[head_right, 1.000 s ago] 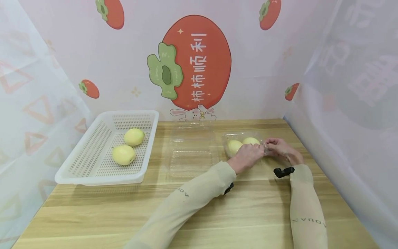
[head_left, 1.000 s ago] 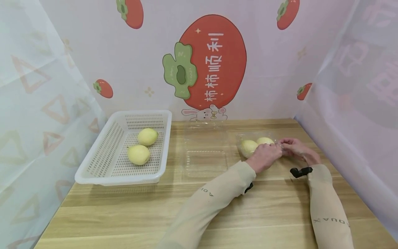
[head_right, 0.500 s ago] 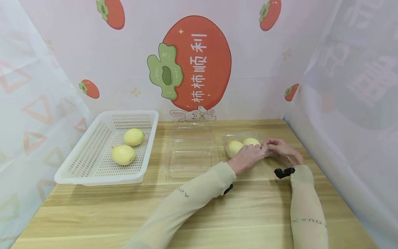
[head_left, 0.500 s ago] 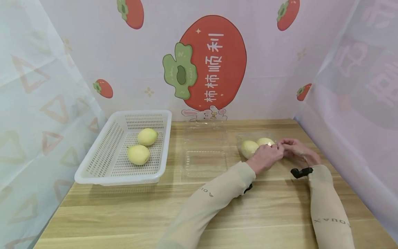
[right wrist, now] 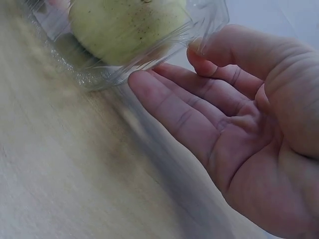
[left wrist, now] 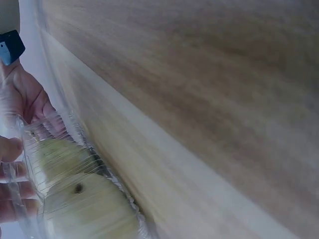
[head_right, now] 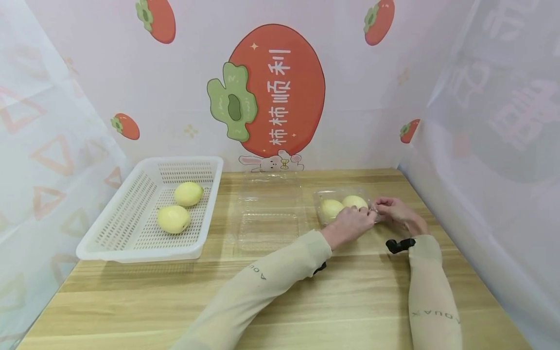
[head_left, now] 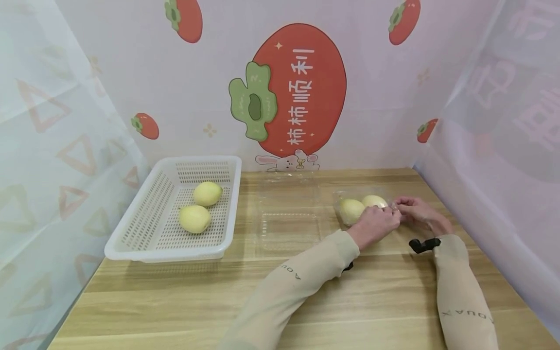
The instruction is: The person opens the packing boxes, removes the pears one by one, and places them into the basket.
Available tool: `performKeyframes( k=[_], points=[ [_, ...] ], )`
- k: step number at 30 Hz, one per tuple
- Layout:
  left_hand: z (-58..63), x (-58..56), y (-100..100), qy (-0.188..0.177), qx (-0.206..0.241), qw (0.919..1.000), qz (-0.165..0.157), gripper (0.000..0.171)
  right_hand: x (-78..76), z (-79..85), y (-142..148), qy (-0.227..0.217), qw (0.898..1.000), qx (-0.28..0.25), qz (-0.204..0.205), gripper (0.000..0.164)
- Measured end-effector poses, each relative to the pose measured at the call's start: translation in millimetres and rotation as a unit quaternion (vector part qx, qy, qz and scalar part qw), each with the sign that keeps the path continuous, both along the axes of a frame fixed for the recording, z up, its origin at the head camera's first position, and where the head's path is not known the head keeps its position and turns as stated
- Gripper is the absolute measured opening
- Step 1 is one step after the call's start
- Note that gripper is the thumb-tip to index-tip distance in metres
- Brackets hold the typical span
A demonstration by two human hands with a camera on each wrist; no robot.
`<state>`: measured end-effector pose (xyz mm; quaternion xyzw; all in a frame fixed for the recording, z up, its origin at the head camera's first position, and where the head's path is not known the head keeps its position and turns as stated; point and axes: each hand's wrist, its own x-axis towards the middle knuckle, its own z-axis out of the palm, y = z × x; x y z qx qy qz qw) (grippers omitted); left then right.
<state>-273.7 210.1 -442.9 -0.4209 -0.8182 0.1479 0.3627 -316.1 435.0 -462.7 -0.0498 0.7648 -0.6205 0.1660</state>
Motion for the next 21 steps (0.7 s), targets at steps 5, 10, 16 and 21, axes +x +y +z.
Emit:
performKeyframes(
  k=[5, 10, 16, 21],
  points=[
    [-3.7, -2.2, 2.0, -0.006, 0.014, 0.9998, 0.011, 0.029, 1.0, -0.6, 0.1, 0.006, 1.0, -0.006, 0.002, 0.016],
    [-4.8, -2.2, 2.3, -0.036, 0.029, 0.9987, 0.024, 0.029, 2.1, -0.8, -1.2, 0.011, 1.0, -0.001, 0.002, 0.012],
    [-6.3, -3.6, 4.5, -0.069, 0.043, 0.9962, 0.03, 0.025, 4.5, -0.1, -1.4, 0.01, 1.0, -0.008, 0.004, 0.011],
    [-9.5, -5.6, 5.8, -0.105, 0.057, 0.9922, 0.035, 0.025, 7.7, 0.7, -1.0, 0.02, 1.0, 0.011, 0.002, 0.009]
  ],
)
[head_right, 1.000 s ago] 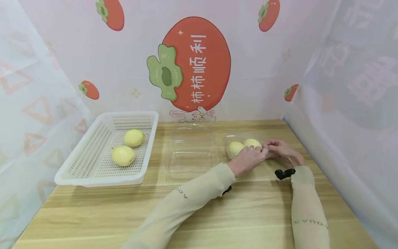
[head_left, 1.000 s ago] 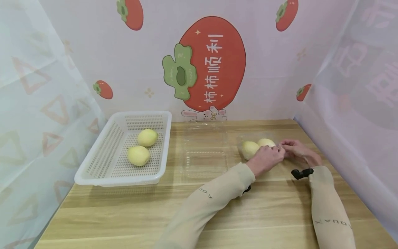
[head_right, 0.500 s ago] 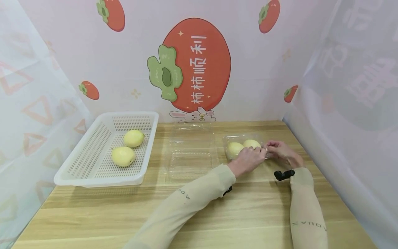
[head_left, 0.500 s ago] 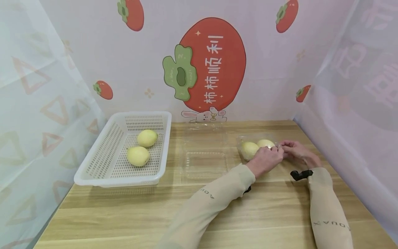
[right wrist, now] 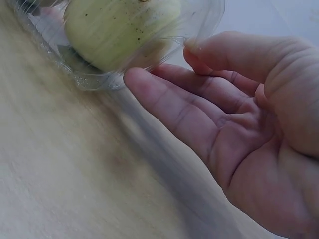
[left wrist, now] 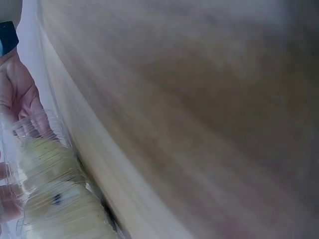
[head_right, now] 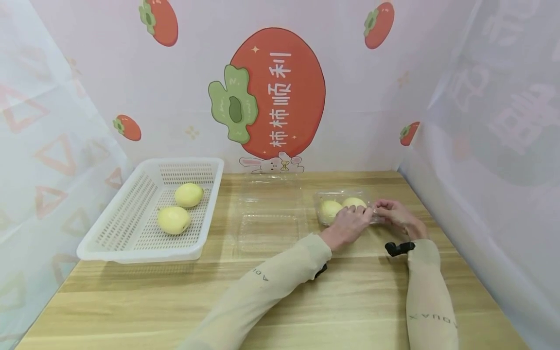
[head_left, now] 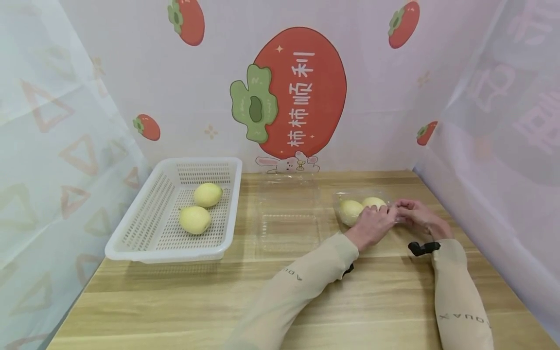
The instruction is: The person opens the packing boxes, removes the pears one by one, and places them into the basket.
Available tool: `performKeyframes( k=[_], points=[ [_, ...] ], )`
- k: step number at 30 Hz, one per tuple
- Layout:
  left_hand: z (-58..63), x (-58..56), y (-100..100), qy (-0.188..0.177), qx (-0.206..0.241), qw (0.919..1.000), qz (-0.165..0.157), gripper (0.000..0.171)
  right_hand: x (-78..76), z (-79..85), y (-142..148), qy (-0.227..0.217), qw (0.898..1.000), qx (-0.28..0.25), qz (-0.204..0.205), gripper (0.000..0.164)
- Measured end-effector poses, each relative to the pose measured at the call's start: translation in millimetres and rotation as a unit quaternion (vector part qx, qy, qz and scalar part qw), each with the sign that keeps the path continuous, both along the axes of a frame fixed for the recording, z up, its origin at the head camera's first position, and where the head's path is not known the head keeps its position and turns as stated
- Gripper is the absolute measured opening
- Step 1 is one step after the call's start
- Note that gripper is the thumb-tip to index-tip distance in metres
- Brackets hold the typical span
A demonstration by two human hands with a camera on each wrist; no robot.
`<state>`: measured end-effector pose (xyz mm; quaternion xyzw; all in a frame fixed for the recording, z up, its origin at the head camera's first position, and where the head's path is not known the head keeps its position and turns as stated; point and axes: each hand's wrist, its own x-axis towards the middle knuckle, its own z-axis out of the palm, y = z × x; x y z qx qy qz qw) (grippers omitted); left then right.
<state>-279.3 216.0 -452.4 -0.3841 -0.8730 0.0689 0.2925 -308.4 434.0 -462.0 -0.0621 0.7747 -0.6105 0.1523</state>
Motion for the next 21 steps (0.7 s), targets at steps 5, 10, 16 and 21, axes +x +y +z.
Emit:
performKeyframes(
  k=[5, 10, 16, 21],
  points=[
    [-3.1, -0.9, 0, -0.01, 0.033, 0.9994, 0.0, 0.03, 2.2, -1.0, 1, 0.006, 1.0, 0.021, -0.005, 0.009],
    [-2.3, 0.7, 0, -0.008, 0.055, 0.9985, -0.008, 0.029, 3.9, -2.1, 2, 0.017, 0.999, 0.031, -0.009, 0.012],
    [17.9, 1.3, -1, -0.065, 0.131, 0.9884, -0.041, 0.038, 8.7, -4.9, 5, 0.018, 1.0, 0.022, -0.009, 0.018],
    [40.2, -2.1, -5, -0.108, 0.145, 0.9824, -0.047, 0.055, 7.3, -3.2, 3, 0.011, 0.999, -0.015, 0.035, 0.019]
  ],
)
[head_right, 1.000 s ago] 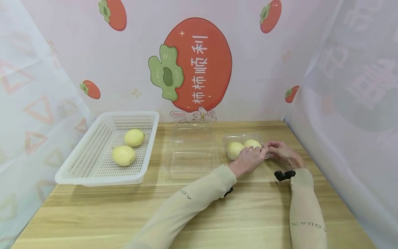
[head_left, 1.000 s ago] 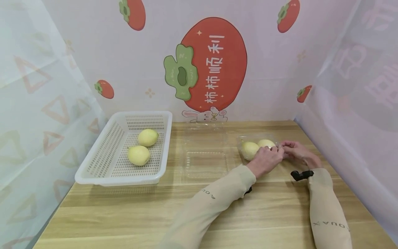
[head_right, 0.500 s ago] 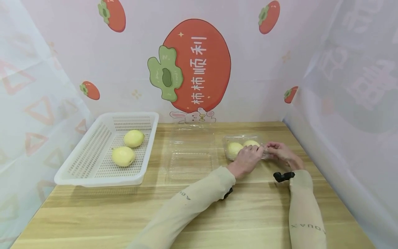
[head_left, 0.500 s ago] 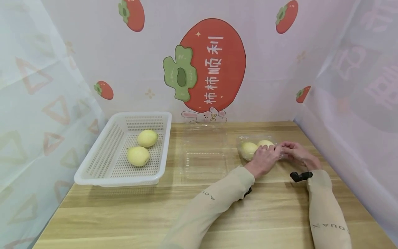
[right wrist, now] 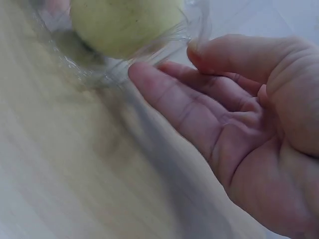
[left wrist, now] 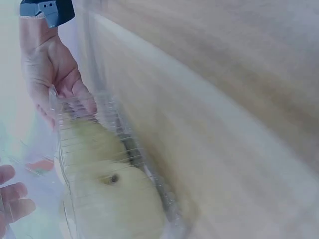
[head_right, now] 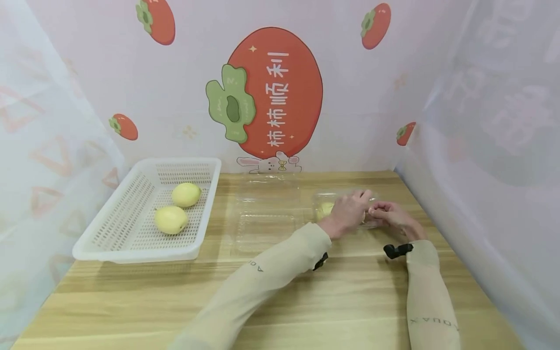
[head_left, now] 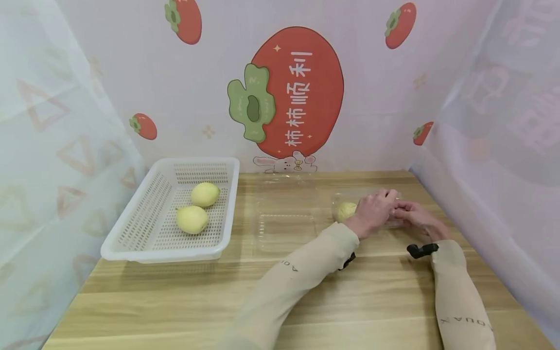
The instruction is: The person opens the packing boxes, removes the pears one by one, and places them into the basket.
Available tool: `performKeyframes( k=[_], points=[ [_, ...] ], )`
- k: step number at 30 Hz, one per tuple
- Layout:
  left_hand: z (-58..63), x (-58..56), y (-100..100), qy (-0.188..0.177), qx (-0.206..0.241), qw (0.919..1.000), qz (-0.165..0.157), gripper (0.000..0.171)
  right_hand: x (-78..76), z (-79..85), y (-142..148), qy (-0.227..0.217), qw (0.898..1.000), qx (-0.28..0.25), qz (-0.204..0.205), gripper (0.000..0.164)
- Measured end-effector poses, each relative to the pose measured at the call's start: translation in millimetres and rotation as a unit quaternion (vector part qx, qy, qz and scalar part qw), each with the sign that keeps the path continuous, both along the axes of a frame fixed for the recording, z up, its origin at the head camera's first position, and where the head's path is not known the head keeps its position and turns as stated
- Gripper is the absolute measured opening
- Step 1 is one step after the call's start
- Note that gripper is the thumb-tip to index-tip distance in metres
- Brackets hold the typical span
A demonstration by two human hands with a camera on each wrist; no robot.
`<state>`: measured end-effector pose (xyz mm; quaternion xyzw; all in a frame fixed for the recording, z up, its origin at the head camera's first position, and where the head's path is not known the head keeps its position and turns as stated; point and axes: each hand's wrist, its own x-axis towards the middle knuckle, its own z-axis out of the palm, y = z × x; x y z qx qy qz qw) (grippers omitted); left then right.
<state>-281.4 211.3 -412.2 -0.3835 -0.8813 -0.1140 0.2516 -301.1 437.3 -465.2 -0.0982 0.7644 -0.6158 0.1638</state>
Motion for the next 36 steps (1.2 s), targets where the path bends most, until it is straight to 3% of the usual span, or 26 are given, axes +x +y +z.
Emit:
performKeyframes(
  k=[4, 6, 11, 15, 20, 24, 32, 36],
  points=[
    [3.1, -3.0, -5, -0.025, -0.021, 0.9994, -0.006, 0.024, -5.4, -1.4, 0, -0.009, 0.997, -0.055, 0.048, 0.021],
    [3.8, -3.9, -5, -0.026, -0.026, 0.9993, -0.007, 0.014, -6.3, -1.5, 2, -0.006, 0.997, -0.048, 0.063, 0.02],
    [10.5, -4.3, -3, -0.047, -0.036, 0.9982, 0.004, 0.014, -4.9, 5.4, 3, -0.011, 0.997, -0.005, 0.076, 0.018],
    [15.6, -4.0, -3, -0.062, -0.047, 0.9969, 0.009, 0.02, -3.7, 13.4, -3, -0.01, 0.997, 0.047, 0.052, 0.022],
    [21.7, -4.5, -5, -0.059, -0.065, 0.996, 0.015, 0.016, -3.7, 22.4, -10, 0.003, 0.996, 0.091, 0.024, 0.057],
    [26.5, -4.7, -6, -0.07, -0.073, 0.9948, 0.015, 0.02, -5.4, 25.0, -11, 0.004, 0.996, 0.09, 0.005, 0.068],
    [35.3, -3.7, -9, -0.073, -0.086, 0.9933, 0.025, 0.018, -7.7, 24.7, -16, 0.007, 0.998, 0.064, 0.009, 0.054],
    [39.8, -2.1, -11, -0.074, -0.09, 0.9929, 0.025, 0.017, -8.7, 23.6, -20, 0.006, 0.998, 0.07, 0.006, 0.06]
  ],
)
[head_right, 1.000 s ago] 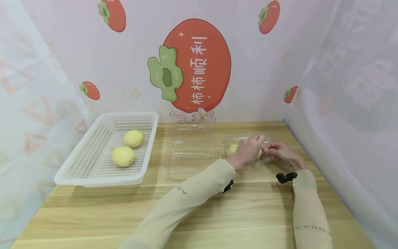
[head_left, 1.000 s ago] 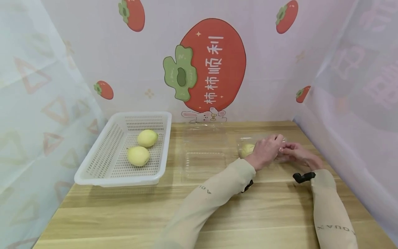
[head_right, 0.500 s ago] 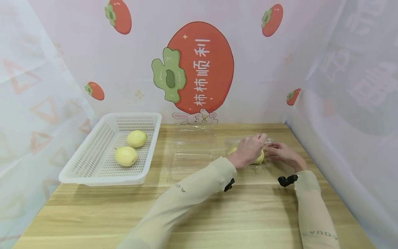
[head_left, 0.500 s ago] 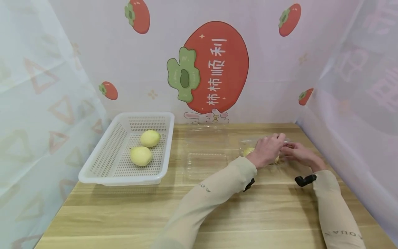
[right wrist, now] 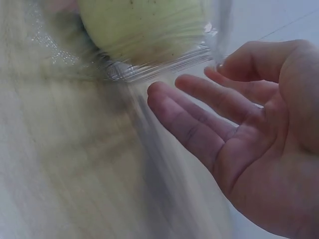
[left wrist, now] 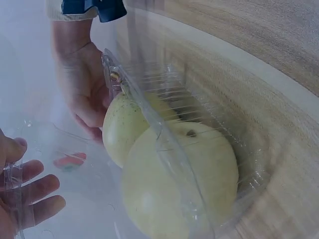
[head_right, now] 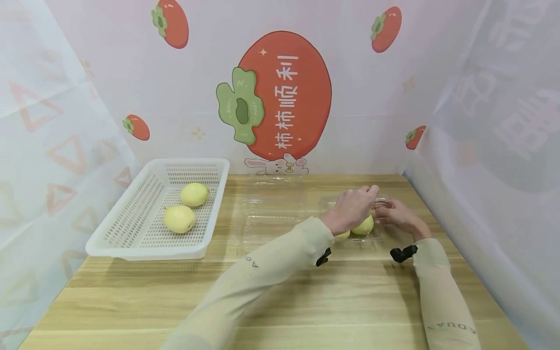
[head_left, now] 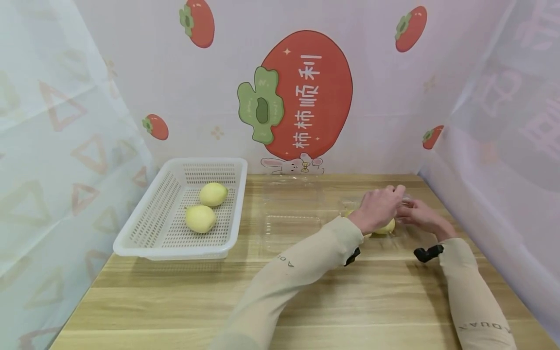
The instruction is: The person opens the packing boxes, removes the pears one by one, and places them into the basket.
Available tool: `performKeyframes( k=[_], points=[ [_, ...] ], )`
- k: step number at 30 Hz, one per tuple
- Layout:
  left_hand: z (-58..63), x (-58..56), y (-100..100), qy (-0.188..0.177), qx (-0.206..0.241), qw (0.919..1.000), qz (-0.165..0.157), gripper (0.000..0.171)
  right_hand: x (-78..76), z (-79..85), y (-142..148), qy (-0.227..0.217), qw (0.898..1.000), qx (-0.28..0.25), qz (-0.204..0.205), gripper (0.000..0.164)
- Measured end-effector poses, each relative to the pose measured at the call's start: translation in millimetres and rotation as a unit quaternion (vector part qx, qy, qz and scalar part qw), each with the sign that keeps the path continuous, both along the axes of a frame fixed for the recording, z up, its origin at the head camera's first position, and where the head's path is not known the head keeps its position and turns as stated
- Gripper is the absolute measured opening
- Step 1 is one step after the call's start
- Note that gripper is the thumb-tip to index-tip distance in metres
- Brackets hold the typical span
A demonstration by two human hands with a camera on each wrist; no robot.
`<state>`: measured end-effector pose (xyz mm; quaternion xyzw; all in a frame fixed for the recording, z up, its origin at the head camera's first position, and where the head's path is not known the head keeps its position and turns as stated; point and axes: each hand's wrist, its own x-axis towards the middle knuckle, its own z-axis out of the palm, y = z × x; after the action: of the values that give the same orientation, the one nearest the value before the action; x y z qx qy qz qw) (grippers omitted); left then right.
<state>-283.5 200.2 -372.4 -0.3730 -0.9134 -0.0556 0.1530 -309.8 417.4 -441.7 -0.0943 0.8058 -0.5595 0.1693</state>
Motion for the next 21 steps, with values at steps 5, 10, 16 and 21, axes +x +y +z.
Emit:
performKeyframes(
  k=[5, 10, 16, 21],
  points=[
    [3.3, 2.9, 0, -0.004, -0.01, 0.9999, 0.003, 0.013, 0.3, -7.2, 3, 0.005, 1.0, -0.018, 0.02, 0.039],
    [7.9, 4.7, -2, 0.009, -0.017, 0.9998, 0.001, 0.01, 0.5, -8.6, 4, 0.008, 1.0, -0.011, 0.026, 0.05],
    [13.4, 1.7, -3, 0.011, -0.029, 0.9995, 0.008, 0.016, -0.4, -7.5, 4, 0.011, 0.999, -0.009, 0.037, 0.064],
    [20.9, -5.1, -9, 0.015, -0.035, 0.9989, 0.026, 0.026, -1.2, -7.8, 5, 0.016, 0.999, -0.011, 0.044, 0.05]
  ],
)
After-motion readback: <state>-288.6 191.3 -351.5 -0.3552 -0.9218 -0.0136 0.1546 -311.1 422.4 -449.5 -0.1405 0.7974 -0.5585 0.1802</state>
